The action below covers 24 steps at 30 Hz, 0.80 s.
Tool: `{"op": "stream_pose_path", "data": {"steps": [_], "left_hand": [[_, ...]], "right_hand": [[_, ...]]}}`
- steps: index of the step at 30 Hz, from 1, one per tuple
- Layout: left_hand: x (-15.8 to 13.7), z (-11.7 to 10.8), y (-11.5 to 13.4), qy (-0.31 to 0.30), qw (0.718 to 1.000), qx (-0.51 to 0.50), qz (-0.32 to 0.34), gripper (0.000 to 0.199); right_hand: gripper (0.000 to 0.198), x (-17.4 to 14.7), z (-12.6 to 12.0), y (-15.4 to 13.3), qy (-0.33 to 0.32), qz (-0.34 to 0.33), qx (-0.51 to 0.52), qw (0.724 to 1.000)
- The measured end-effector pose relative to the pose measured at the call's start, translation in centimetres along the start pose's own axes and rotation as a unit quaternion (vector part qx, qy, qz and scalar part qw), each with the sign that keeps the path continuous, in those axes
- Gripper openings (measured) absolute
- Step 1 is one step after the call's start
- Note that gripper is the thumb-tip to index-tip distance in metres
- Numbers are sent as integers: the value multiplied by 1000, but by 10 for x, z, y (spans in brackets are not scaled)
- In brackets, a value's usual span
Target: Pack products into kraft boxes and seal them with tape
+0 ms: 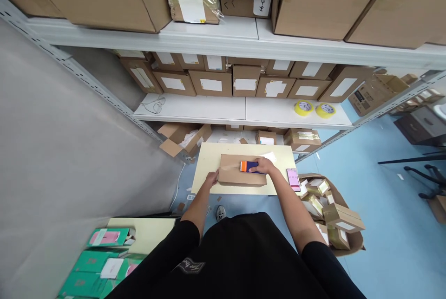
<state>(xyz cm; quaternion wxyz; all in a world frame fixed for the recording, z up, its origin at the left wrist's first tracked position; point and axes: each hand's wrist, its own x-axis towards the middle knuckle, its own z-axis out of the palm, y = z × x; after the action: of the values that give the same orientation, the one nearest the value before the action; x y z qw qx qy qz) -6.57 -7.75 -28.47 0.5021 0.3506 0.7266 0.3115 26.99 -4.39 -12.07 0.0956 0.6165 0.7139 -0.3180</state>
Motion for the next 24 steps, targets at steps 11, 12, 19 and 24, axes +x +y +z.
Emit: {"op": "stream_pose_path", "data": {"steps": [11,12,19,24], "left_hand": [[-17,32,38,3,986,153,70,62],[-20,34,38,1,985,160,69,65],[-33,38,44,2,979,199,51,63],[-37,44,46,11,975,215,52,61]], "right_hand": [[59,-4,-5,-8,-4,-31,-67,997],[60,-4,-4,-9,1,-30,-74,997],[74,0,1,-26,44,51,-69,995],[76,-2,-7,2,28,102,-63,992]]}}
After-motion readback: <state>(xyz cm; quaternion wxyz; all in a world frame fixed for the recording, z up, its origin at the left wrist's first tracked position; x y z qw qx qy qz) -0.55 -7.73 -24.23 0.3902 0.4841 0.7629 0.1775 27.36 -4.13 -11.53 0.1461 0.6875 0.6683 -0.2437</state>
